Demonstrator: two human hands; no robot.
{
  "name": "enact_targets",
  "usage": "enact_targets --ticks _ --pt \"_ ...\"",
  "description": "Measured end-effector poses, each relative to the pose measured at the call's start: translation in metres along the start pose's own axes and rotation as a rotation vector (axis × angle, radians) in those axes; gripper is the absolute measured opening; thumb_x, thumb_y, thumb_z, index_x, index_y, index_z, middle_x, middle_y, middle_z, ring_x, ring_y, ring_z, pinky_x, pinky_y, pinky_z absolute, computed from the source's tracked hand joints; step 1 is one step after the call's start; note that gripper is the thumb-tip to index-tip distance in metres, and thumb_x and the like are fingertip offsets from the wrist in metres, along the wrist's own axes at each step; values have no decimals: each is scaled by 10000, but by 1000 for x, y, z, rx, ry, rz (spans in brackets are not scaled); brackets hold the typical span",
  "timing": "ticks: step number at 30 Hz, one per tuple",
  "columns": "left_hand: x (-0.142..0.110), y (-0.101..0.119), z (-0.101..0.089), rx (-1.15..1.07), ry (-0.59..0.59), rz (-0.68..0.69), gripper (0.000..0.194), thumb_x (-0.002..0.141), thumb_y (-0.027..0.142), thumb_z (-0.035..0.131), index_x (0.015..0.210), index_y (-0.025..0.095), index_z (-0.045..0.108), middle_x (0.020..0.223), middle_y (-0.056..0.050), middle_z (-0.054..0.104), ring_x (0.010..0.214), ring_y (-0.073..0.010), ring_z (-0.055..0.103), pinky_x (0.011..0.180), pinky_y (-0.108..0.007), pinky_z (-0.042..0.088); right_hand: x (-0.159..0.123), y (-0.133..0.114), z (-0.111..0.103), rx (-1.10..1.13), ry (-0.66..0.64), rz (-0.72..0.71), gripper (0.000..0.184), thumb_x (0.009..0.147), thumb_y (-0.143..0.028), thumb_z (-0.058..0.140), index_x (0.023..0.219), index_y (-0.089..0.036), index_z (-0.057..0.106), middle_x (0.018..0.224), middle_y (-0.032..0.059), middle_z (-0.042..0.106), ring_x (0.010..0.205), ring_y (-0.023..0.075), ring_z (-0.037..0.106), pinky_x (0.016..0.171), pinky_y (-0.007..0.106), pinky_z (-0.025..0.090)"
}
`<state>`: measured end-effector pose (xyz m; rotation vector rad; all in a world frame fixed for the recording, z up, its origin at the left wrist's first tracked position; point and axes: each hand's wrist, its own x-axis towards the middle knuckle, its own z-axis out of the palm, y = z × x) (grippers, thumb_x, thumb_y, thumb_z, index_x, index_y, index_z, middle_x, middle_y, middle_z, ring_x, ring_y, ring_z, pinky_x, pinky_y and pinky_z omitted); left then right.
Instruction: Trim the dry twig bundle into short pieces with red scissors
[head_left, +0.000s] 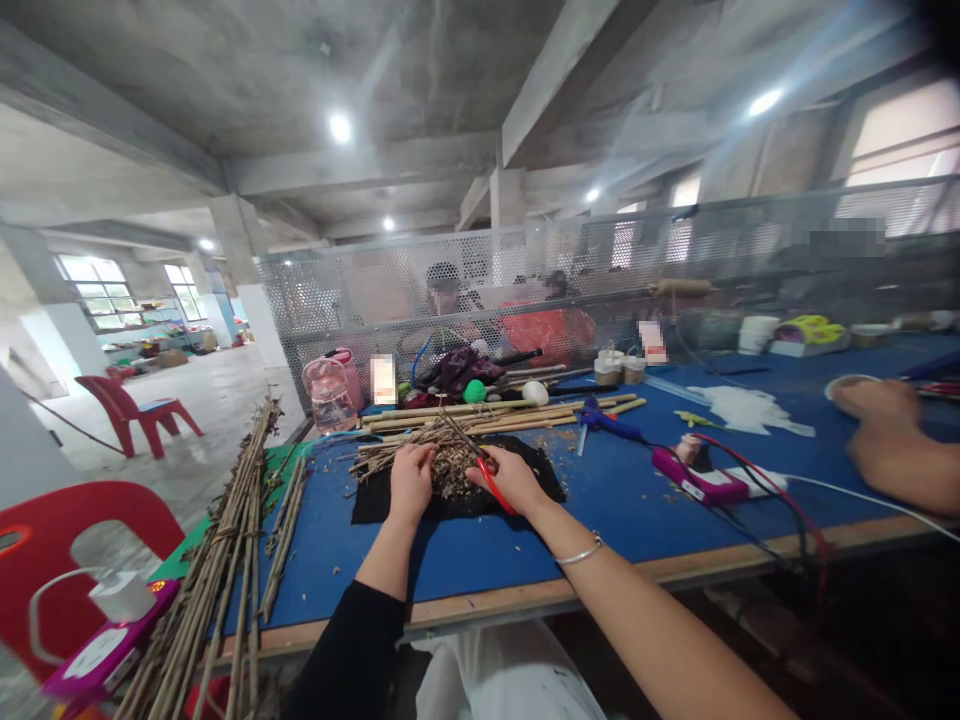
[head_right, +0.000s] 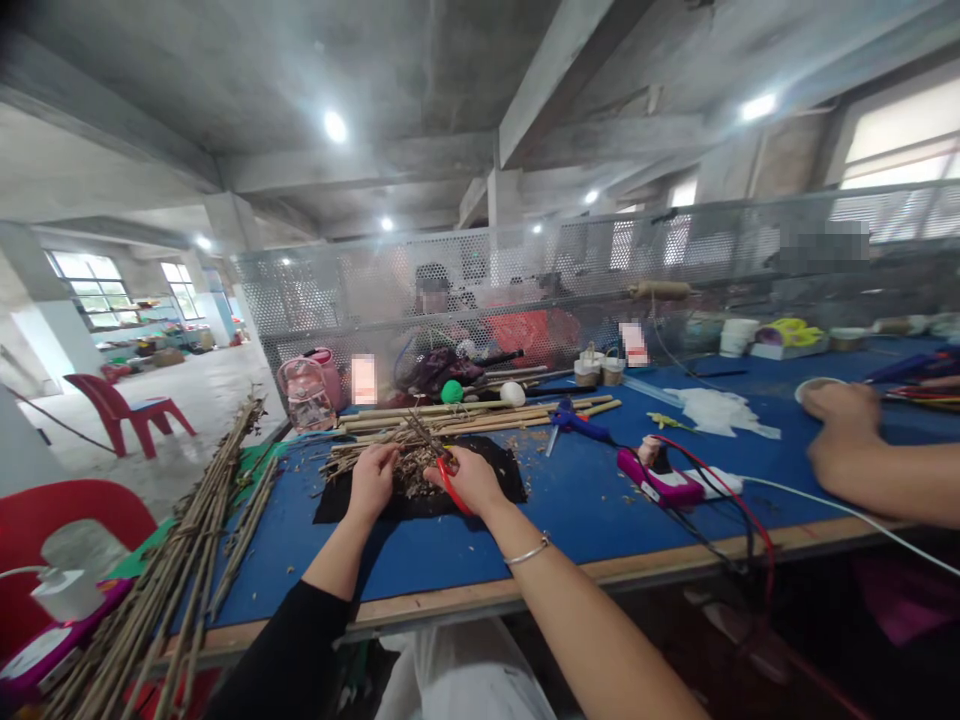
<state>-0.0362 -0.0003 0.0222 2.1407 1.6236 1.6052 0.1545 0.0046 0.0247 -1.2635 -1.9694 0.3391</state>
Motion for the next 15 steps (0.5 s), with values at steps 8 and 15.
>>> enact_targets --ticks 8,15 --pt "3 -7 -5 145 44 14 230 817 229 455 899 193 667 826 -60 612 854 -183 514 781 -314 398 -1 -5 -6 -77 -11 70 371 667 -559 550 652 -190 585 597 2 586 539 110 469 478 206 249" --pt "2 -7 -7 136 88 -27 238 810 233 455 899 201 673 838 -68 610 843 -188 505 776 -318 396 0 1 -1 -68 -50 71 411 643 -527 607 916 -220 598 774 21 634 671 152 557 558 221 335"
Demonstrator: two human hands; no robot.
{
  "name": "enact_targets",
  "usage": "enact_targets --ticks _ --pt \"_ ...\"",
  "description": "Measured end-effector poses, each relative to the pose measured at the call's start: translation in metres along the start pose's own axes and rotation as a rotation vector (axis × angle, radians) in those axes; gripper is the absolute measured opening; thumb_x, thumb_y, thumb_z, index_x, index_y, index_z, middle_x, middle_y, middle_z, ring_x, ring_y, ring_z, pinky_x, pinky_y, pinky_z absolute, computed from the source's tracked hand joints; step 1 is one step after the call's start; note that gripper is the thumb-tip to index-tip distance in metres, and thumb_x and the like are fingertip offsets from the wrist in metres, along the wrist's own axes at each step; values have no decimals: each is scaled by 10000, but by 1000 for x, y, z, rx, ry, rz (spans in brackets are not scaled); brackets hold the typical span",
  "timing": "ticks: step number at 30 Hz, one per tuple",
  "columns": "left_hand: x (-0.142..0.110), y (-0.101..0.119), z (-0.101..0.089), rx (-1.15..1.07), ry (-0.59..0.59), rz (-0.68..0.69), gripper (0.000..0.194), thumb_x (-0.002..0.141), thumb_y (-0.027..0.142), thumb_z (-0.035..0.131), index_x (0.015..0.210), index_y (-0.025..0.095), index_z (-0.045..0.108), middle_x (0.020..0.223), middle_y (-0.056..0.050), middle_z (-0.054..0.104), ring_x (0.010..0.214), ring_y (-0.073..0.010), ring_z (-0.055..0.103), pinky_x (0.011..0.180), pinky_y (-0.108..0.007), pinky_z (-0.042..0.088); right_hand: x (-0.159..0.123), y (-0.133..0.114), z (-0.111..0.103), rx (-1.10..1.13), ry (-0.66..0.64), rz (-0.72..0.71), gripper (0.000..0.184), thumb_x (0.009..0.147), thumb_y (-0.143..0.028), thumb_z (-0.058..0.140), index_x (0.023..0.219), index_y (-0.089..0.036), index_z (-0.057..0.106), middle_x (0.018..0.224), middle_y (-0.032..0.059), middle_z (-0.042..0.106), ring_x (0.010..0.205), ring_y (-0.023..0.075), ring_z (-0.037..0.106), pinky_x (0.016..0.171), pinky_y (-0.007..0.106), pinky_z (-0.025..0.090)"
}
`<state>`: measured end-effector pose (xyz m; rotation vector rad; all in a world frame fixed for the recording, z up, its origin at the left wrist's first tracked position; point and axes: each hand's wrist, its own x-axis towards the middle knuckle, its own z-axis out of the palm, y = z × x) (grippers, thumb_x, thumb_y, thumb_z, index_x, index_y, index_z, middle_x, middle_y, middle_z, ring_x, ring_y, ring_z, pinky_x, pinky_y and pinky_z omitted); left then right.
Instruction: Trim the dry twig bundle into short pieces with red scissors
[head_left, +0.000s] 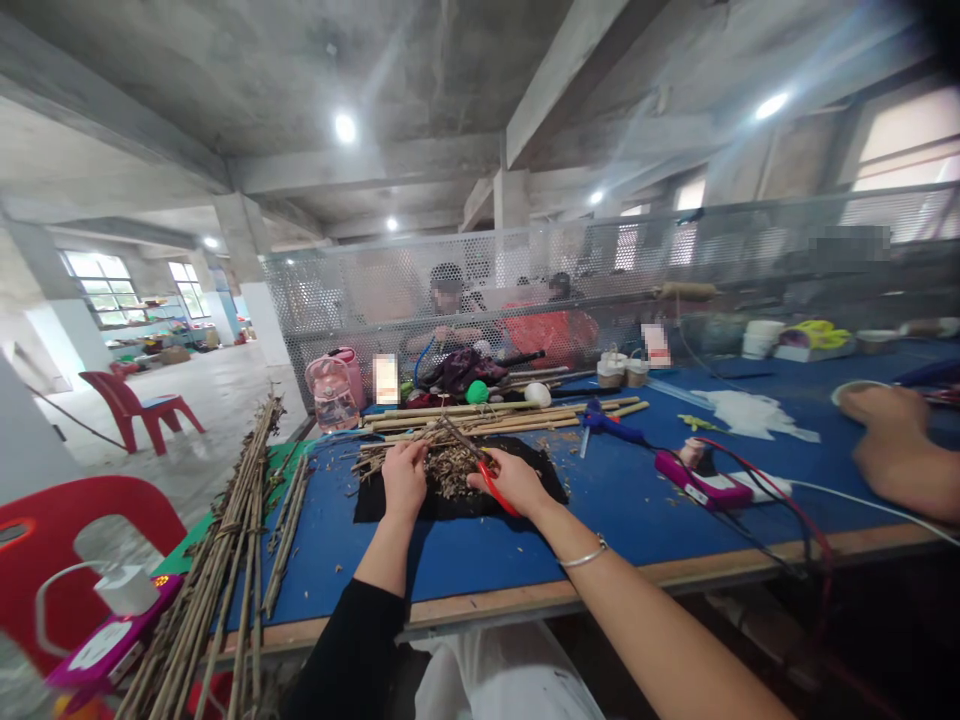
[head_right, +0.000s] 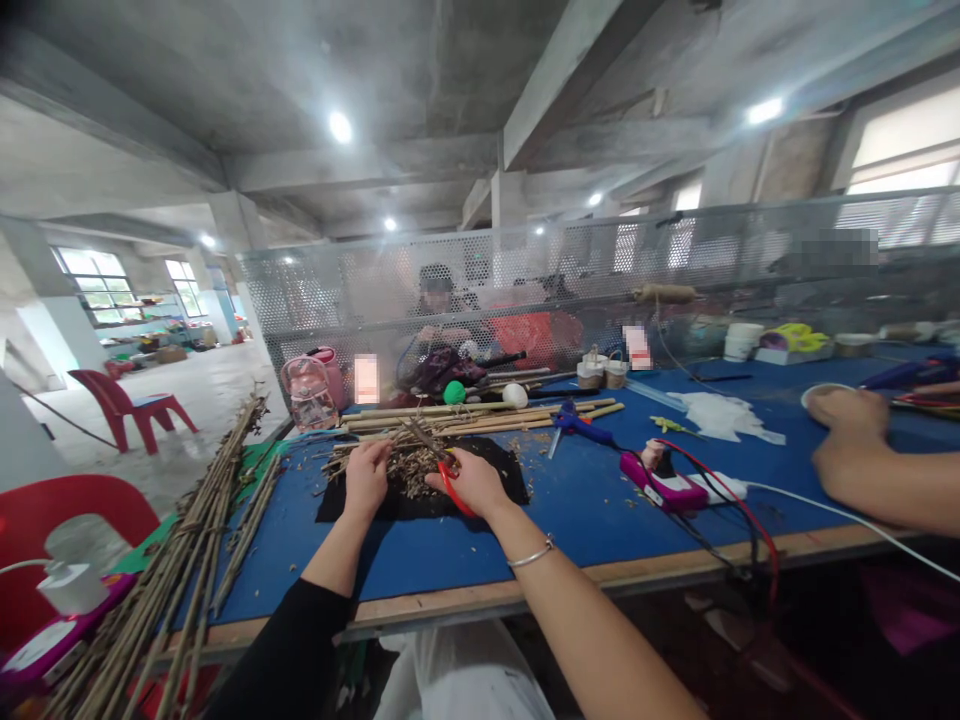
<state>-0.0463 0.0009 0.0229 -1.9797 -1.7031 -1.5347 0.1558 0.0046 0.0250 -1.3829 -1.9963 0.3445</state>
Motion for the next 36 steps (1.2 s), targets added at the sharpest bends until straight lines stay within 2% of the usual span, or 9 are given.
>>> enact_targets --ticks 2,4,9,15,20,23,26,29,36 --pt "0 0 0 7 -6 -7 238 808 233 458 897 206 677 834 -67 608 834 -189 502 776 -321 394 0 0 2 19 2 -42 464 646 -512 614 999 -214 571 851 36 630 727 158 563 601 231 362" --pt "0 0 1 10 -16 1 237 807 237 463 894 205 681 831 -69 608 833 -190 499 775 -323 391 0 0 3 20 9 -76 455 655 -509 607 993 -207 575 871 44 625 744 158 558 618 234 368" --pt "-1 0 2 16 -25 22 237 810 247 464 887 208 684 828 -66 605 836 -189 500 767 -311 386 -2 -2 0 -31 -7 -41 331 665 -514 586 813 -221 627 725 18 626 622 138 530 536 215 320" --pt "-2 1 1 29 -28 14 248 814 255 458 895 190 683 835 -71 612 826 -190 499 761 -313 392 -1 -1 0 -10 -12 -58 346 675 -536 563 683 -193 612 617 13 602 569 129 502 502 214 294" --pt "-1 3 0 -11 -32 -20 238 810 257 466 897 197 679 850 -72 617 854 -190 514 793 -324 396 -2 -3 -3 -72 -28 -8 349 647 -527 601 810 -217 607 707 12 620 632 147 543 538 219 315" --pt "-2 6 2 -136 -52 -47 228 801 256 477 892 198 678 873 -73 635 864 -189 541 823 -332 399 -2 -5 -2 -50 -21 -49 407 637 -499 627 915 -208 569 820 25 616 720 160 555 596 233 352" --pt "-5 14 3 -358 -125 -123 225 778 280 503 895 199 677 879 -66 663 838 -191 581 811 -324 421 -1 -4 1 -29 11 -120 422 636 -464 645 937 -187 544 896 48 591 813 171 544 680 254 371" --pt "-9 26 5 -551 -284 -214 254 758 329 514 885 184 681 756 -53 672 699 -178 600 692 -287 459 0 -4 3 -25 50 -168 438 626 -465 653 936 -181 528 906 53 571 860 180 523 730 277 371" --pt "-15 35 14 -820 -519 -381 310 716 418 543 668 129 646 543 -5 573 441 -83 459 465 -207 399 -1 -6 4 -84 117 -221 392 645 -467 629 878 -178 504 871 47 550 828 181 503 722 288 367"
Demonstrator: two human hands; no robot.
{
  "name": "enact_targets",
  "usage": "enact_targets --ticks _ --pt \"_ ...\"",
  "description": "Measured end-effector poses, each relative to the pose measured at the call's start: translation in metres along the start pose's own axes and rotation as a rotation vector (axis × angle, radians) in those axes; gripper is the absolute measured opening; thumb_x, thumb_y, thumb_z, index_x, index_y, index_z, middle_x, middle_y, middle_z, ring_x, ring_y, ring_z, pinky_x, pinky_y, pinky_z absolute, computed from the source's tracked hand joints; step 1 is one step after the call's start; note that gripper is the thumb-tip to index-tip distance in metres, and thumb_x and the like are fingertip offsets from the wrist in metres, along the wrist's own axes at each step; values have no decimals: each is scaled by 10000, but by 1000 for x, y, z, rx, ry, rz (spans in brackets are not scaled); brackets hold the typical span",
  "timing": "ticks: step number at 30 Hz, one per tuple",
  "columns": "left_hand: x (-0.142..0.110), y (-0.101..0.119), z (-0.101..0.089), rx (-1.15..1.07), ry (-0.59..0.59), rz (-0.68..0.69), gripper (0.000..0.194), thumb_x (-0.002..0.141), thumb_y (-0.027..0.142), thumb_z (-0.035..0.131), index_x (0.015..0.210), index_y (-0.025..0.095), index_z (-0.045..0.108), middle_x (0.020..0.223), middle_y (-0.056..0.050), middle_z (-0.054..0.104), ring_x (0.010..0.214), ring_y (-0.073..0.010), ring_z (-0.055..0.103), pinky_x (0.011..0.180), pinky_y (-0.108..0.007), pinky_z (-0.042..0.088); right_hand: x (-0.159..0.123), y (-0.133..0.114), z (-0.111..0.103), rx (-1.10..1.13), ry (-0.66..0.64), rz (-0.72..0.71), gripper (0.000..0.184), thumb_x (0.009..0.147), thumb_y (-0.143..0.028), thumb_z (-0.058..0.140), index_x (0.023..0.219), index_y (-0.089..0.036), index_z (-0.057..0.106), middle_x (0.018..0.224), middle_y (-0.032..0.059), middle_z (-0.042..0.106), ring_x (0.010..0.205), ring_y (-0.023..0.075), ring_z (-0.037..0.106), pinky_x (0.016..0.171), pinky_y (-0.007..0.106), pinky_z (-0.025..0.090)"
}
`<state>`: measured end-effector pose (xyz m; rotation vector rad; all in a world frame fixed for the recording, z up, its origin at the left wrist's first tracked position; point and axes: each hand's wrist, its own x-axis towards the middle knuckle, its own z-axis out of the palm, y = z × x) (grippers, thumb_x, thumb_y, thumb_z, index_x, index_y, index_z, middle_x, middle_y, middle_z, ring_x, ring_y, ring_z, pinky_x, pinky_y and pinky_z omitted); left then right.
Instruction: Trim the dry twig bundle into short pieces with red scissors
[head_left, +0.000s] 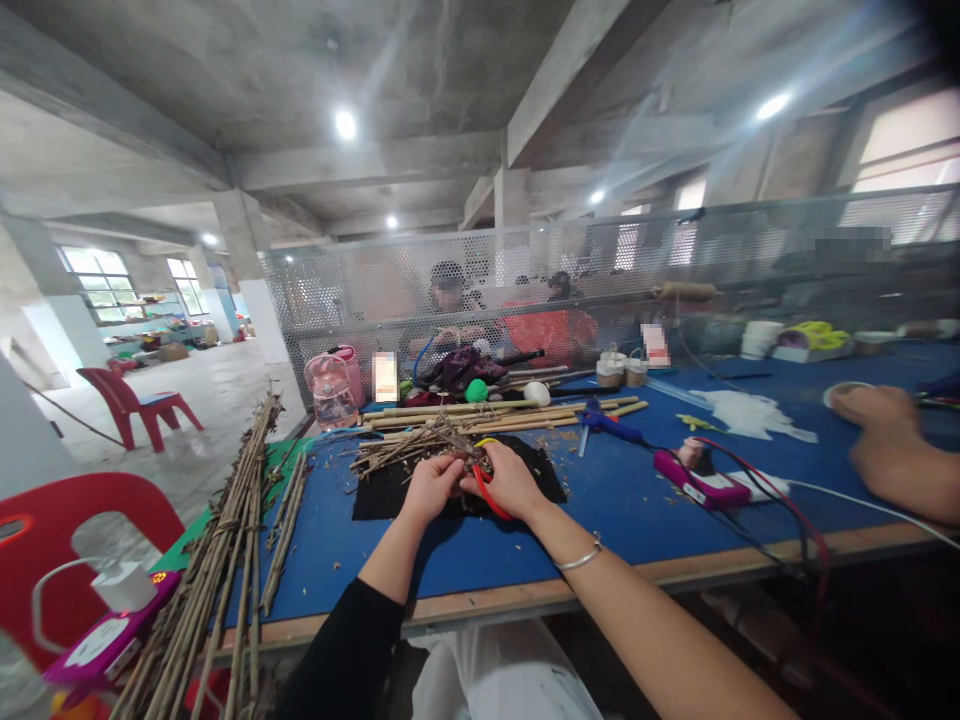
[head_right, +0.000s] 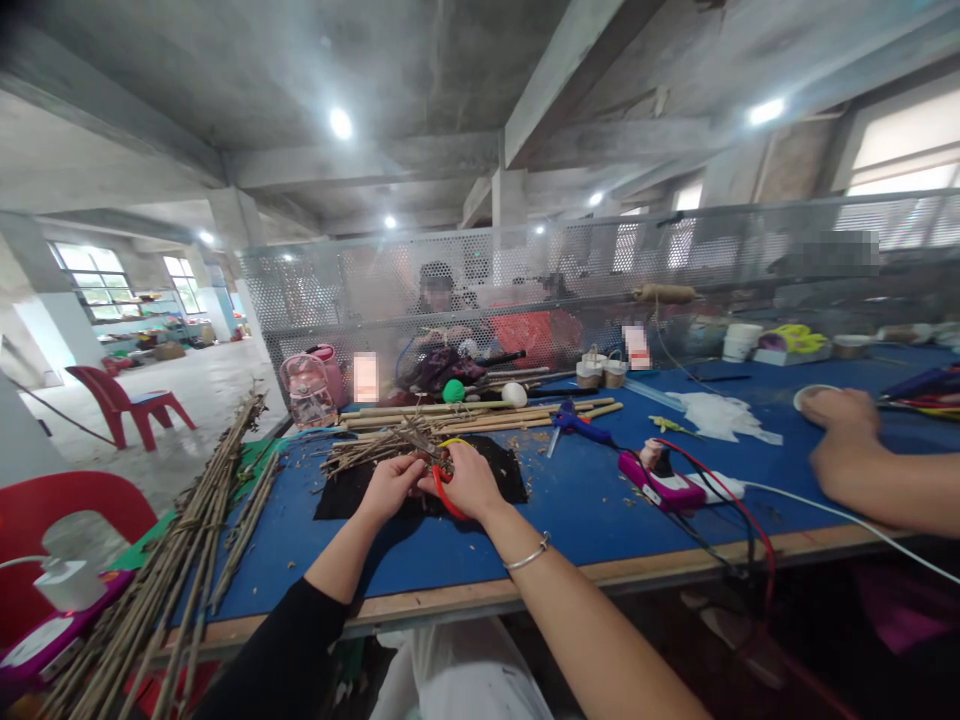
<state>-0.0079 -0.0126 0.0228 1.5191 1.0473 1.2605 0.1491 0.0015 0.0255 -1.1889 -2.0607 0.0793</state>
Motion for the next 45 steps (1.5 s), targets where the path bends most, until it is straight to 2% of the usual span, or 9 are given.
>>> enact_targets --ticks 3,7,14,22,26,31,38,45 --pt "0 0 2 -88 -25 -53 307 675 434 589 660 131 635 517 15 537 421 -62 424 449 -196 392 -1 -2 0 -9 -12 22 358 665 -472 611 846 -186 494 845 37 555 777 167 506 669 266 358" --pt "-2 4 3 -124 -9 -97 353 645 464 617 749 128 656 512 26 509 426 -49 411 462 -194 414 -3 -5 -1 -3 -79 131 338 675 -474 609 843 -204 494 777 10 572 674 142 518 573 237 317" --pt "-2 3 3 -150 2 -96 404 639 477 622 825 120 661 473 48 456 403 -38 379 436 -184 400 -3 -4 -2 -25 -139 214 347 671 -517 601 829 -217 529 740 17 613 638 151 550 518 230 268" --pt "-1 3 1 -159 27 -126 377 642 413 641 899 137 643 533 24 537 450 -72 497 443 -185 409 -2 -4 -4 -80 -159 218 370 684 -556 564 817 -212 548 740 37 626 660 175 575 535 238 292" --pt "0 3 -1 -114 65 -98 312 646 388 637 823 131 648 538 21 543 425 -56 460 430 -178 406 -3 -5 -3 -91 -129 173 416 653 -554 596 881 -211 532 805 36 610 726 179 565 583 246 312" --pt "2 -2 -1 -37 67 -71 286 638 395 635 739 128 642 530 23 548 419 -60 443 416 -182 396 -4 -7 -1 -78 -105 113 413 648 -516 624 867 -182 521 837 42 585 779 168 542 635 246 332" --pt "3 -7 -2 -12 54 -66 355 650 421 615 843 127 662 573 6 585 442 -77 465 449 -207 415 -3 -8 -2 -119 -144 173 419 697 -579 532 865 -195 514 803 28 608 749 170 567 581 246 318" --pt "3 -5 -2 -50 57 -68 355 651 387 624 877 116 657 507 25 527 389 -52 397 401 -180 348 -2 -9 -6 -155 -198 232 458 669 -644 513 817 -211 535 761 27 631 699 177 588 529 241 289"
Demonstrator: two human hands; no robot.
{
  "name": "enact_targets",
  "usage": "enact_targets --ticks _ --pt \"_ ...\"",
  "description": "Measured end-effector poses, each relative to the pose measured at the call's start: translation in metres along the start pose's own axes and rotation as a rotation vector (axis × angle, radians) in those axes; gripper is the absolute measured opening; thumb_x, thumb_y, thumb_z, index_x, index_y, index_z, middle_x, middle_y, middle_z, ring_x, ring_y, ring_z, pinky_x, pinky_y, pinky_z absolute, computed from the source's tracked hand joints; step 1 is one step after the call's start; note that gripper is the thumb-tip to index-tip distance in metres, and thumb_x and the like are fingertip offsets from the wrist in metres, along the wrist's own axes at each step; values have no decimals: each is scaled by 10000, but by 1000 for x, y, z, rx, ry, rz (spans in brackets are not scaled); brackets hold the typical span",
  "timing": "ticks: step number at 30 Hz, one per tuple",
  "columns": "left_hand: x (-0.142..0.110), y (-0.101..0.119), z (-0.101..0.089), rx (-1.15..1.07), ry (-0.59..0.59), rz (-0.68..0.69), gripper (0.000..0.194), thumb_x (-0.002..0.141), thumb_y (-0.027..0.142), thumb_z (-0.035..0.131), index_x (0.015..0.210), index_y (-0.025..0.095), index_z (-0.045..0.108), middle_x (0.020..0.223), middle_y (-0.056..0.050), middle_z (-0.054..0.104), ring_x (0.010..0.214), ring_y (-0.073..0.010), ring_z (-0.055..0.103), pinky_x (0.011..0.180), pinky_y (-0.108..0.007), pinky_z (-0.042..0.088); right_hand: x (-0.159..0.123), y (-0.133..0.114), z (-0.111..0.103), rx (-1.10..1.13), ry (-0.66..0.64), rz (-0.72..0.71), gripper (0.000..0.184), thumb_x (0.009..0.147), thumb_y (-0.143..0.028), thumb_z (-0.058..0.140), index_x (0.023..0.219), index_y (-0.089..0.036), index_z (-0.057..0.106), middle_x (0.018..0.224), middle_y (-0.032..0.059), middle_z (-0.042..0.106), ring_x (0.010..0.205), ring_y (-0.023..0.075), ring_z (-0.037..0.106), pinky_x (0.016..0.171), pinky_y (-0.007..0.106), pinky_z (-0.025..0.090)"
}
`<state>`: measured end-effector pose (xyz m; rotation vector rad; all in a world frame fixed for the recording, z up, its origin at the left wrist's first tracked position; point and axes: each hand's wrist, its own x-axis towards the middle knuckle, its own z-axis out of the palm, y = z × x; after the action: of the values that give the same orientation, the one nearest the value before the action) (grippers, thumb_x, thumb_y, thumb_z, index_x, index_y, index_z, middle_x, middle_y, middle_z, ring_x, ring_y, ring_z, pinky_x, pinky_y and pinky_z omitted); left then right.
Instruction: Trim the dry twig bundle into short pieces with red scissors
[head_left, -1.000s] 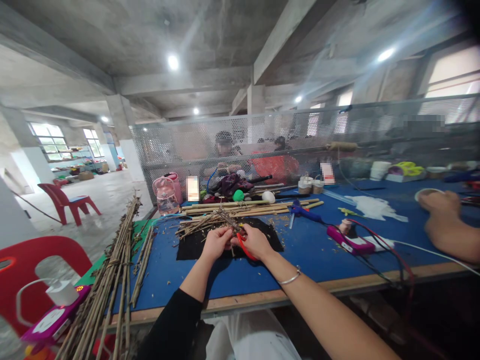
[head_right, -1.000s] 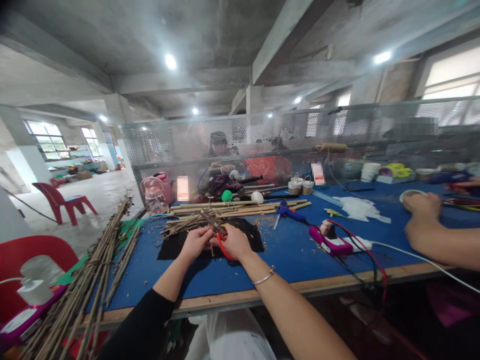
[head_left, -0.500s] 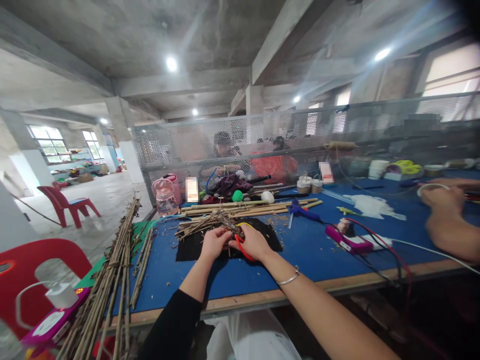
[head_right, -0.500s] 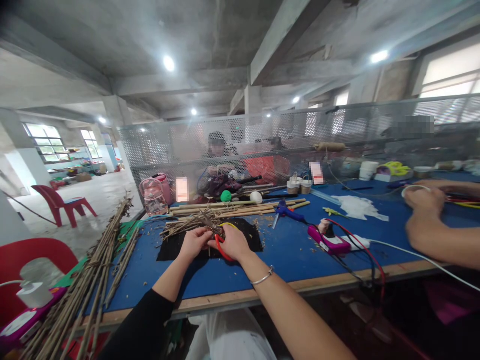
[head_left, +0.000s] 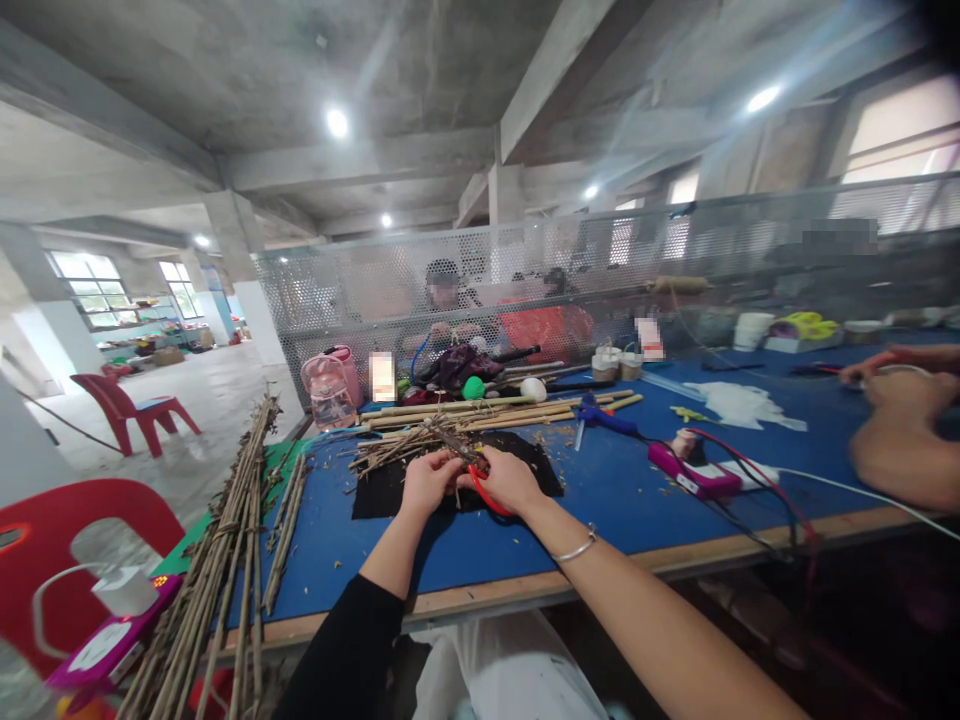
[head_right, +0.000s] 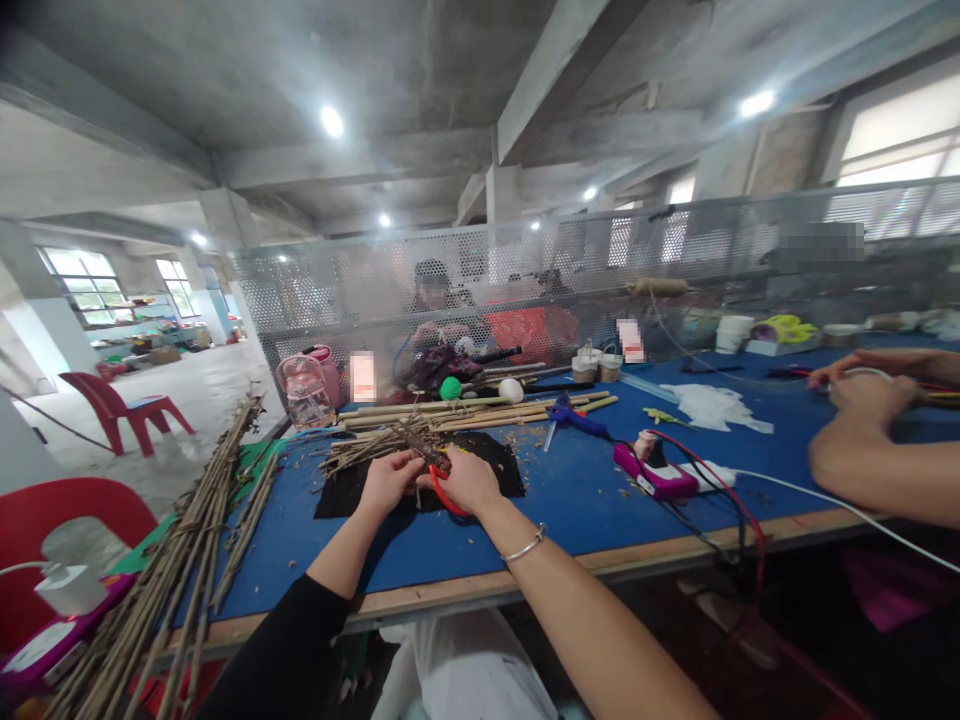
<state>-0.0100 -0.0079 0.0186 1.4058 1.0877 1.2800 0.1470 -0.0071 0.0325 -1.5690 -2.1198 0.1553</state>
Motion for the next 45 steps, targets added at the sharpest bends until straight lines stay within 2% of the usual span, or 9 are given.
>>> enact_targets --ticks 5,10,13,17,25,34,38,45 --pt "-1 1 0 -3 -4 25 334 675 380 605 870 113 650 488 22 520 405 -61 425 400 -171 335 1 0 -1 12 -33 -9 450 695 -639 488 800 -206 551 771 40 643 718 187 601 539 241 301" --pt "-2 4 1 -1 9 26 321 699 398 575 855 126 646 547 11 563 426 -60 440 421 -175 362 -1 -2 -1 -8 -6 -16 444 695 -602 522 887 -201 539 826 45 630 752 184 589 587 243 324" --pt "-2 3 1 -1 8 21 304 696 405 573 790 124 642 584 -4 596 442 -69 461 438 -186 384 -2 -2 0 14 4 -82 443 691 -575 547 908 -190 525 867 50 607 783 170 566 624 246 337" --pt "0 -1 1 -3 -5 12 323 696 430 563 717 116 633 608 -22 618 463 -86 492 467 -209 418 -1 -2 2 -16 80 -159 426 690 -551 561 882 -173 516 866 62 582 823 183 538 673 269 351" --pt "-2 -2 4 -43 -55 4 325 690 447 566 733 128 615 641 -24 634 511 -115 545 511 -242 459 -1 -2 3 -49 102 -159 417 710 -546 536 896 -174 499 900 76 568 869 206 521 702 294 354" --pt "-5 3 5 36 18 52 316 702 430 548 656 123 607 575 -18 603 451 -88 485 443 -200 400 0 -2 4 -68 81 -157 475 704 -573 525 950 -169 490 978 97 552 946 222 493 753 320 340" --pt "-6 4 7 24 -21 29 326 694 450 552 625 133 592 555 -4 583 459 -86 482 457 -201 403 -1 -2 2 -51 100 -143 461 697 -584 526 901 -172 502 920 77 571 888 209 518 724 296 346" --pt "-4 -2 4 7 -7 22 340 692 467 556 657 131 597 531 12 551 443 -73 459 445 -194 399 -4 -4 1 -3 42 -61 400 704 -562 533 874 -200 519 805 30 606 736 168 566 598 251 335"
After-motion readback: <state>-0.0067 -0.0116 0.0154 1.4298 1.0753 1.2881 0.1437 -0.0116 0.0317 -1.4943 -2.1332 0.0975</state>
